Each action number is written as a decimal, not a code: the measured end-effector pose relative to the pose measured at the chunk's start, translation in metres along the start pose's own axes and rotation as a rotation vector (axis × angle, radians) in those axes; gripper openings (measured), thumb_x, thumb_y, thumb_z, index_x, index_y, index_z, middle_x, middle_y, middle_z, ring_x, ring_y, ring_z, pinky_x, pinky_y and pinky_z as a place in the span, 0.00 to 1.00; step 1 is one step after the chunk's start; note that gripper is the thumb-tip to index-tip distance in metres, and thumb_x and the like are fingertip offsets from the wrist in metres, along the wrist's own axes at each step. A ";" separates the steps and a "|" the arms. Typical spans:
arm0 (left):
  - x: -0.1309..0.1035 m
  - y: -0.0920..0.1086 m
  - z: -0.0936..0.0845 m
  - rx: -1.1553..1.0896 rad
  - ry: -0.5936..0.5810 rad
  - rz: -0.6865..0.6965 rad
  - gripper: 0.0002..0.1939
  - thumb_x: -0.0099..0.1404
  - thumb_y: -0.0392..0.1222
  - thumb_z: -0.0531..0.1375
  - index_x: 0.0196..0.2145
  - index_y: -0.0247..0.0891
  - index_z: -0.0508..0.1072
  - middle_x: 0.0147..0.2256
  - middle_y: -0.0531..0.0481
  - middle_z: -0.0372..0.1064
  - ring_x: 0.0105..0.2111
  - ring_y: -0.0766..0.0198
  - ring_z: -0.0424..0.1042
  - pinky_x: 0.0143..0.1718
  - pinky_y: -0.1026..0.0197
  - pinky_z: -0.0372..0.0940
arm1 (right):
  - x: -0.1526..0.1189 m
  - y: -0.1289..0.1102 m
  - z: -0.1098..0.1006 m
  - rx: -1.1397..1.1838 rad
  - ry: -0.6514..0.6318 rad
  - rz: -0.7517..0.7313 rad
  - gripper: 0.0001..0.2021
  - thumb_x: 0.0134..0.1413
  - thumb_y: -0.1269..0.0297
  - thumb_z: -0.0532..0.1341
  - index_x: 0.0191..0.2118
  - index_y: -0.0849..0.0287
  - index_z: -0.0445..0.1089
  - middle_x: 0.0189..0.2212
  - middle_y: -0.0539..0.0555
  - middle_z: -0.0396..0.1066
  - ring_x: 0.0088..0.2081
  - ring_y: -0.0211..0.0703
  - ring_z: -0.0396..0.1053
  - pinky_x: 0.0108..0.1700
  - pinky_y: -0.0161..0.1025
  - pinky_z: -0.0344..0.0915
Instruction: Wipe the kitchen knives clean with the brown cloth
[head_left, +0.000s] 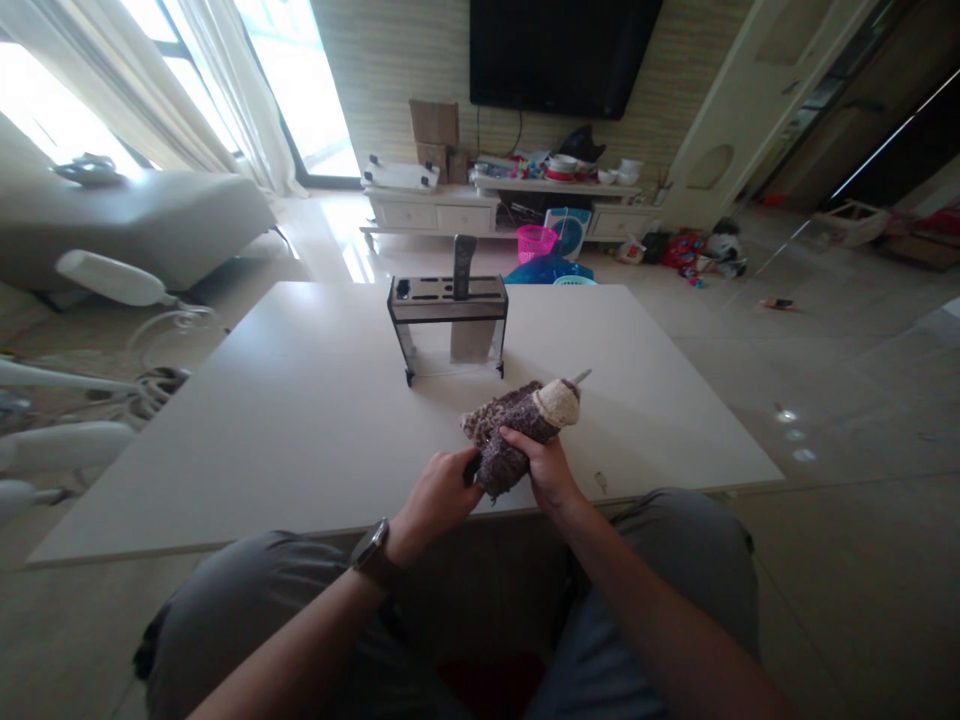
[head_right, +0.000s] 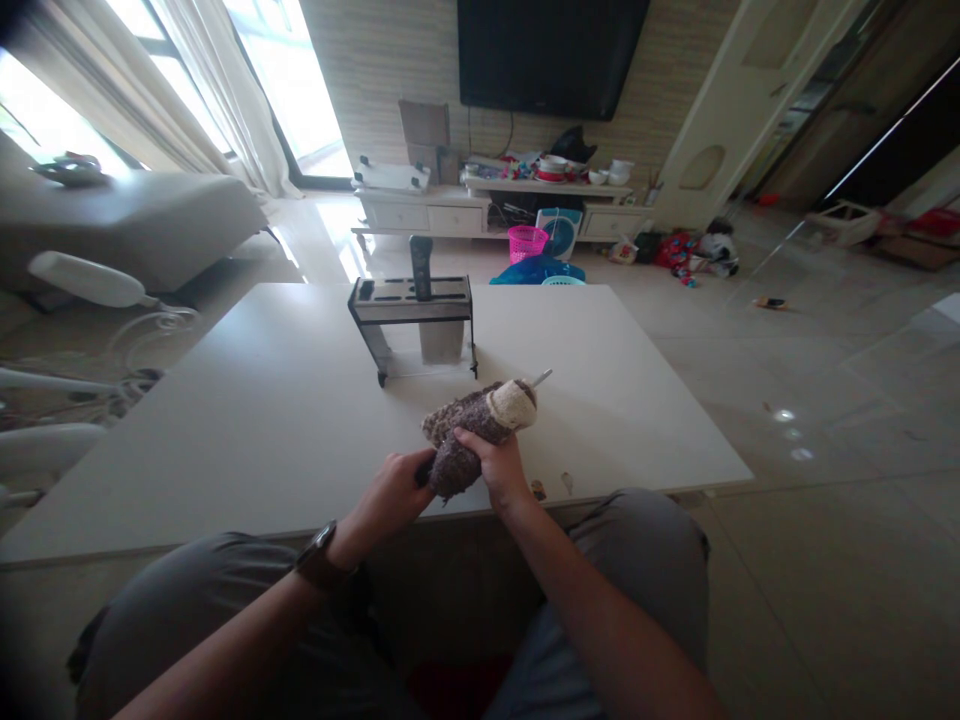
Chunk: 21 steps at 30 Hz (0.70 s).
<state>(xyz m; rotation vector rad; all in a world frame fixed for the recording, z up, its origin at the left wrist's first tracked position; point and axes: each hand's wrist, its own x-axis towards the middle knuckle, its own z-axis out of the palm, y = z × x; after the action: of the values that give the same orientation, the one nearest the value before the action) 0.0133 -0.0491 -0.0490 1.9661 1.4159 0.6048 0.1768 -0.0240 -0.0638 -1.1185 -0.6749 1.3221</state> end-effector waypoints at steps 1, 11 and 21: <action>0.000 0.000 0.000 0.000 -0.001 0.000 0.04 0.62 0.36 0.59 0.32 0.37 0.75 0.28 0.46 0.76 0.25 0.66 0.68 0.29 0.64 0.54 | 0.000 0.000 0.000 0.001 0.003 0.002 0.21 0.33 0.63 0.77 0.40 0.59 0.79 0.40 0.54 0.82 0.45 0.53 0.78 0.53 0.49 0.72; -0.003 0.002 -0.002 -0.010 -0.008 -0.005 0.04 0.62 0.35 0.59 0.32 0.37 0.75 0.28 0.45 0.77 0.25 0.64 0.70 0.29 0.64 0.55 | -0.002 -0.004 0.002 0.006 -0.006 0.022 0.19 0.33 0.63 0.77 0.37 0.59 0.80 0.39 0.54 0.83 0.43 0.51 0.78 0.52 0.49 0.72; -0.002 0.002 -0.002 0.000 -0.011 -0.007 0.06 0.62 0.35 0.58 0.34 0.37 0.76 0.29 0.45 0.77 0.25 0.65 0.68 0.29 0.63 0.55 | -0.001 -0.002 0.001 -0.002 0.000 0.017 0.21 0.34 0.63 0.77 0.39 0.59 0.79 0.41 0.54 0.82 0.44 0.52 0.78 0.53 0.50 0.72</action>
<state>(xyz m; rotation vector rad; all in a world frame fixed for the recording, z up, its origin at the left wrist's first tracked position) 0.0130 -0.0509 -0.0458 1.9611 1.4157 0.5897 0.1763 -0.0249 -0.0613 -1.1278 -0.6681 1.3357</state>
